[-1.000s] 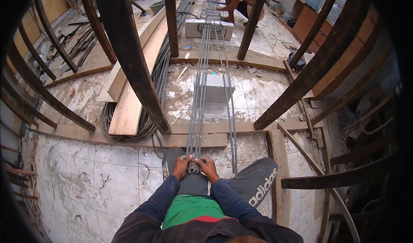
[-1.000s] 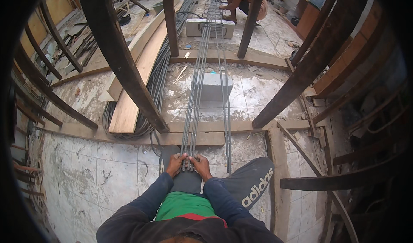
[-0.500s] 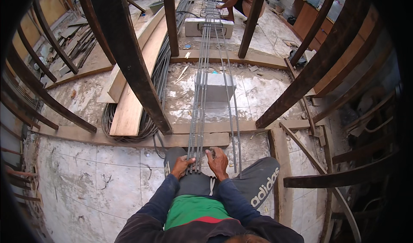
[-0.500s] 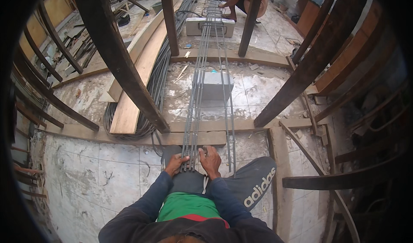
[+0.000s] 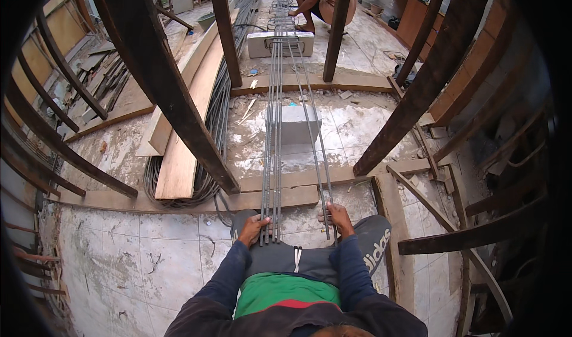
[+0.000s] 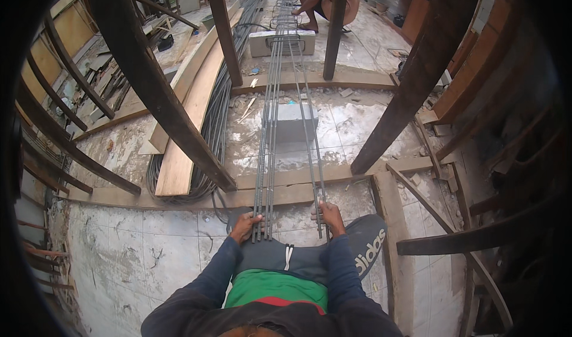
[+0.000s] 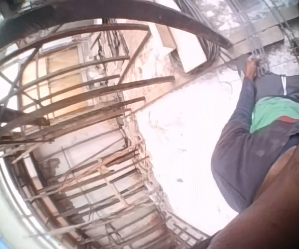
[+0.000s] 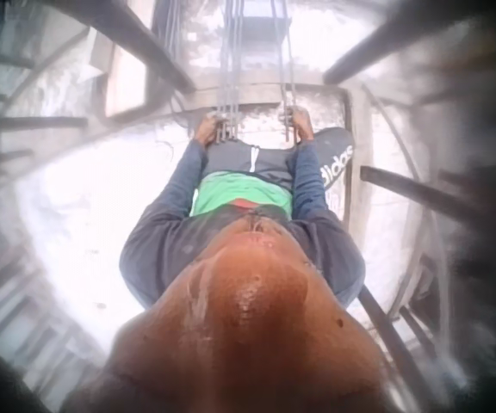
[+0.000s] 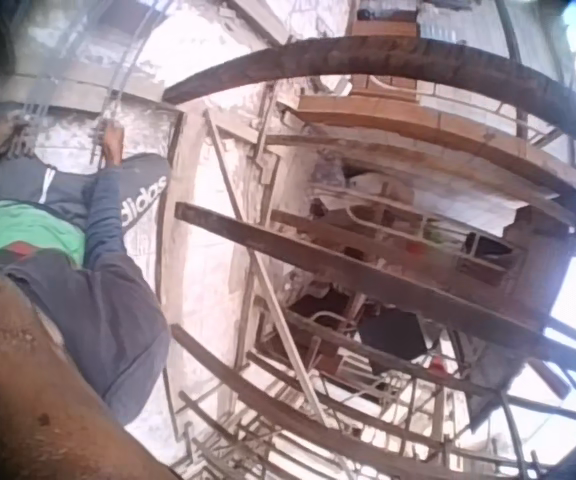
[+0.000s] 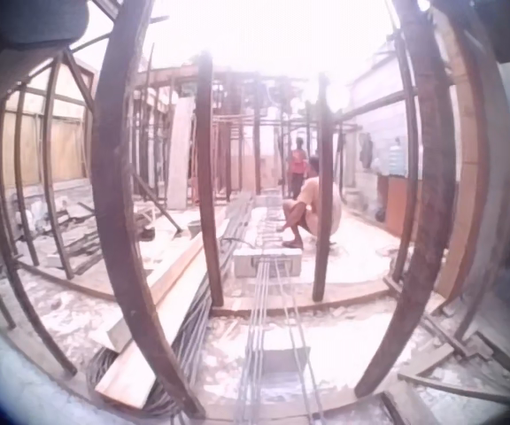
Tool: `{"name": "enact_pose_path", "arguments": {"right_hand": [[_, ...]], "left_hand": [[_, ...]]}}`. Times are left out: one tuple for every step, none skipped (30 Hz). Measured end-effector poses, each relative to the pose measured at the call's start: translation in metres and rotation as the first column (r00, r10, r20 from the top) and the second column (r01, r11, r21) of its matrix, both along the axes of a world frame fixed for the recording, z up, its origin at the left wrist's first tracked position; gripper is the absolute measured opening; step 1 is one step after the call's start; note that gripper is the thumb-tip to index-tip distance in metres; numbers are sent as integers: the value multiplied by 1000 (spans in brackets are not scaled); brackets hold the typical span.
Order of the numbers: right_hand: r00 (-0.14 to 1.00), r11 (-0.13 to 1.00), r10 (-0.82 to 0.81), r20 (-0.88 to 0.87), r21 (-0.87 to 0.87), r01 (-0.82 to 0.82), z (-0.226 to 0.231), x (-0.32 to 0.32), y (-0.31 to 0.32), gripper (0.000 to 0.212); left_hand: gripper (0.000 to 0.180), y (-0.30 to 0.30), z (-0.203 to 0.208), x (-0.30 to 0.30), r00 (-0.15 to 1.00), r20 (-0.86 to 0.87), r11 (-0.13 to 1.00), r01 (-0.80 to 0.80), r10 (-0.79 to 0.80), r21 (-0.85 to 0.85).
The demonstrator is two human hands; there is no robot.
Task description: The person assembles a rebar cage by placing stirrups onto long reinforcement bars and spacing them out by hand.
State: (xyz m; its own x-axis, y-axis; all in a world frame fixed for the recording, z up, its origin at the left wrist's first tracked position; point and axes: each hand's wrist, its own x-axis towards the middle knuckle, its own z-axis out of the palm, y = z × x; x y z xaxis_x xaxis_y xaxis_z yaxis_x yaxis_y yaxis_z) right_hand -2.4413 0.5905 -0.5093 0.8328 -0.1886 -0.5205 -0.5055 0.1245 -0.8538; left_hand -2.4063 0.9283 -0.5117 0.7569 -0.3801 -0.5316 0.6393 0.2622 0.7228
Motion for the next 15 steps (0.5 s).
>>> {"name": "enact_pose_path", "arguments": {"right_hand": [[1000, 995, 12, -13, 96, -10, 2, 0, 0, 35], [1000, 995, 25, -16, 100, -24, 5, -1, 1, 31], [1000, 997, 16, -16, 74, -14, 8, 0, 2, 30], [1000, 996, 23, -13, 82, -22, 12, 1, 4, 29], [998, 990, 60, 29, 130, -63, 15, -1, 5, 28], [999, 992, 39, 6, 118, -40, 16, 2, 8, 26], [1000, 996, -4, -12, 94, 5, 16, 1, 9, 25], [1000, 994, -27, -8, 102, 28, 15, 1, 11, 24], [999, 993, -50, -21, 109, 52, 14, 1, 12, 23], [998, 993, -60, 4, 101, 59, 12, 0, 12, 23], [997, 993, -72, 9, 95, 71, 10, 0, 10, 23], [997, 992, -69, 24, 103, 66, 8, -2, 8, 23], [995, 991, -94, 15, 93, 92, 7, -3, 4, 23], [994, 990, -103, 20, 95, 101, 7, -4, -2, 23], [996, 987, -89, 17, 137, 86, 7, -4, -8, 23]], "left_hand": [[27, 0, 0, 3, 1000, -21, 1000, -4, 4, 18], [28, 0, -1, 8, 999, -36, 1000, 1, -1, -5], [28, -1, -3, 13, 1000, -1, 999, -6, 6, -33], [27, -3, -4, 19, 1000, 4, 999, -29, 29, -22], [27, -5, -7, 23, 998, 4, 998, -61, 61, -8], [24, -7, -9, 29, 999, -6, 999, -51, 51, -19], [23, -9, -11, 31, 999, 21, 999, -36, 37, -39], [23, -10, -13, 33, 998, 33, 999, -48, 48, -22], [22, -11, -15, 33, 995, 42, 996, -88, 87, 28], [22, -11, -16, 33, 996, 46, 996, -84, 82, 34], [22, -9, -15, 33, 994, 46, 991, -106, 103, 78], [22, -7, -14, 32, 992, 35, 983, -128, 124, 129], [23, -3, -13, 31, 991, 55, 982, -130, 124, 139], [24, 2, -11, 33, 990, 66, 979, -134, 125, 153], [26, 6, -9, 34, 986, 59, 965, -163, 154, 203]]}}
